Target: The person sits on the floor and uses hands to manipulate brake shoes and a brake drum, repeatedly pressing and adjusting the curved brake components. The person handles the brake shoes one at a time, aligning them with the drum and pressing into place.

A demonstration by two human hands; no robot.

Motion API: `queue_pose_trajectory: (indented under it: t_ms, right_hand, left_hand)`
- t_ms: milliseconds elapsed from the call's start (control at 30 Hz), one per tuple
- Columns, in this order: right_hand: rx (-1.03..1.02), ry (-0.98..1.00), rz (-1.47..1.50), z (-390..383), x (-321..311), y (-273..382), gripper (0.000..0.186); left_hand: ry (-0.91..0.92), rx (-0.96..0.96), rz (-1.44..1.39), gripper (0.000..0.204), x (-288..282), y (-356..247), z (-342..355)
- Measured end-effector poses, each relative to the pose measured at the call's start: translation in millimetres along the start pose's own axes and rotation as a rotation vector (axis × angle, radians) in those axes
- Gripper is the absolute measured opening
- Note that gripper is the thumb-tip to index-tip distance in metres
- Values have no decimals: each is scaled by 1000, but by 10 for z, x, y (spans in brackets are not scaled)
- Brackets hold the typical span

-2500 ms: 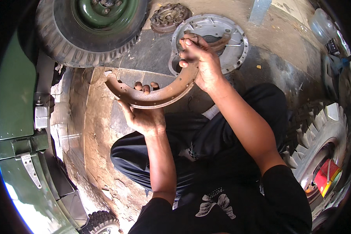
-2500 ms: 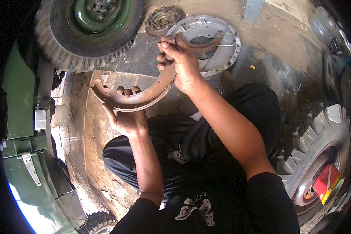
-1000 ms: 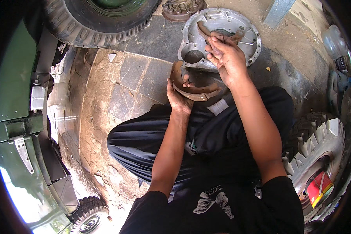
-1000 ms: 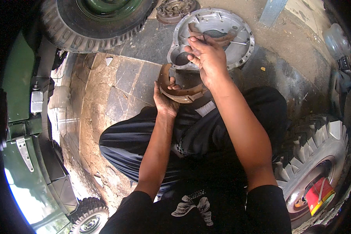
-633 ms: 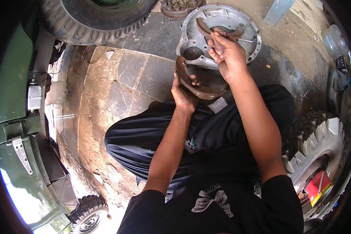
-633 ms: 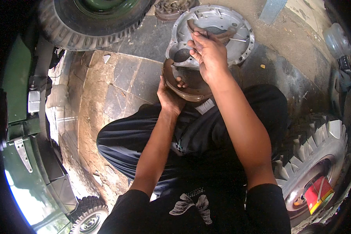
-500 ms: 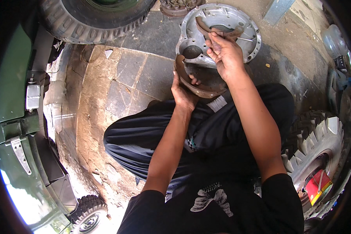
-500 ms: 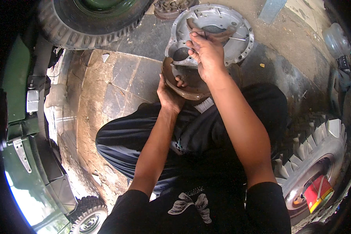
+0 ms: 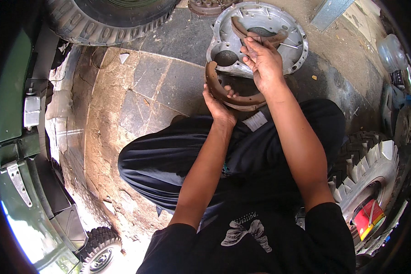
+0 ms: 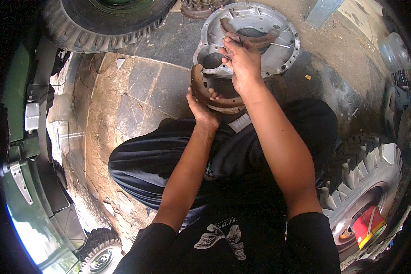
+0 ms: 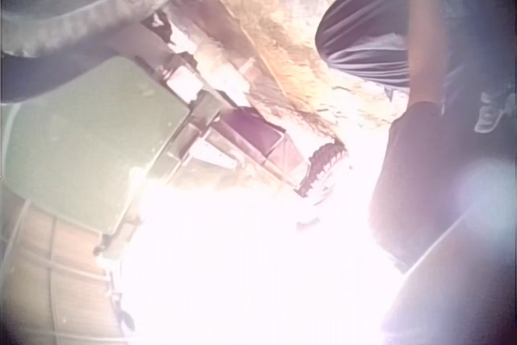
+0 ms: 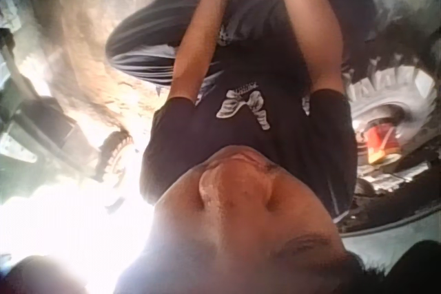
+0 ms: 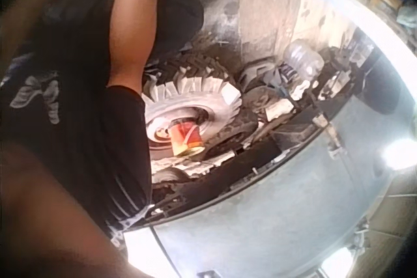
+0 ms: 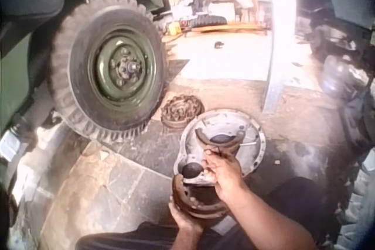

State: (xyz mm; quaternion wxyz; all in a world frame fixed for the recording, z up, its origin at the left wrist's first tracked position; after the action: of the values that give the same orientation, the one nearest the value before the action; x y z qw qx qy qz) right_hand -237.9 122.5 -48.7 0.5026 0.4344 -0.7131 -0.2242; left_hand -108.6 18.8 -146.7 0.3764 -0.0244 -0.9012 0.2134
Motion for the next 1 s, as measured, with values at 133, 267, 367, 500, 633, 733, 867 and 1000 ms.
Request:
queue_pose_trajectory:
  t_ms: [133, 267, 367, 500, 633, 733, 867, 1000]
  right_hand:
    - [-60, 10, -120, 59, 16, -74, 23]
    - [-142, 87, -283, 164, 94, -164, 19]
    - [-168, 110, -387, 206, 108, -177, 17]
    - [-192, 127, -433, 141, 159, -92, 17]
    - [-213, 133, -424, 69, 203, 2, 18]
    - [-255, 169, -454, 107, 197, -48, 17]
    - [-377, 181, -702, 227, 150, -277, 14]
    - [-503, 215, -1103, 154, 259, -407, 19]
  left_hand:
    - [36, 52, 66, 52, 21, 25, 4]
    - [98, 90, 36, 51, 40, 11, 12]
    - [57, 64, 14, 50, 68, -11, -6]
    - [23, 12, -50, 51, 18, -58, -13]
    - [27, 2, -39, 53, -27, -4, -41]
    - [-25, 45, 78, 56, -53, -6, -72]
    - [-64, 80, 150, 59, -65, 20, -76]
    - [-94, 91, 180, 60, -101, 12, -55]
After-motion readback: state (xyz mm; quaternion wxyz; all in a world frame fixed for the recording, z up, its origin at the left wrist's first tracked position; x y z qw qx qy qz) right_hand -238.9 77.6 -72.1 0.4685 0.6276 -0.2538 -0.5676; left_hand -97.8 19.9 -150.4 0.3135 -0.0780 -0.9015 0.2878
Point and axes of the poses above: each hand's wrist, its own z-axis towards the middle knuckle, its own x-axis out of the palm, y = z × x, the point moved 7 cm from there along z, towards the middle knuckle, and after that the axes turned 2 degrees about -y, right-handed, at the moved point
